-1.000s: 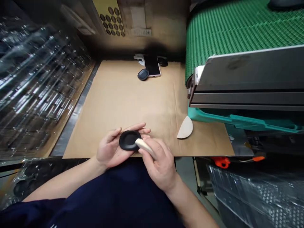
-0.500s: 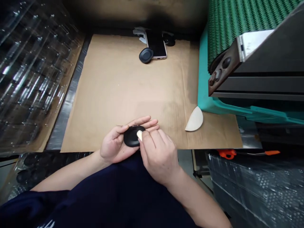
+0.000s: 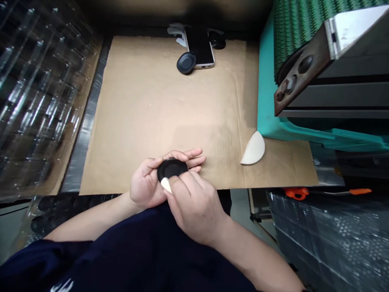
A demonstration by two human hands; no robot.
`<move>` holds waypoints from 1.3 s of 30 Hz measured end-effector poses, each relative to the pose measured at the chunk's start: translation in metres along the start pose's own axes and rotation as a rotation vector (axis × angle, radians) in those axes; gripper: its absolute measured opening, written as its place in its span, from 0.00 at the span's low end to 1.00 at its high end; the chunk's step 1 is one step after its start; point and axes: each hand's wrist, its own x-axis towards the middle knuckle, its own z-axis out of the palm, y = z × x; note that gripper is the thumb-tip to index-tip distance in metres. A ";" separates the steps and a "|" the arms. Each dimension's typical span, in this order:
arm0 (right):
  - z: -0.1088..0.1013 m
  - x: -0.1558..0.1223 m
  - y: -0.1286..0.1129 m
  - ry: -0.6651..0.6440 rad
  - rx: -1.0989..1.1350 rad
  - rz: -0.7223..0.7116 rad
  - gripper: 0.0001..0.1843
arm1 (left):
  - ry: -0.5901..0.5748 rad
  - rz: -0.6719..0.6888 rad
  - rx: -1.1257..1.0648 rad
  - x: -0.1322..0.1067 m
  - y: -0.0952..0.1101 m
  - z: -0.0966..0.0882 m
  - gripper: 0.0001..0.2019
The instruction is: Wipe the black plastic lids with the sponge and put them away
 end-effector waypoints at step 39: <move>0.009 0.007 0.005 0.054 0.039 -0.037 0.10 | 0.074 0.031 0.082 -0.002 0.001 0.004 0.39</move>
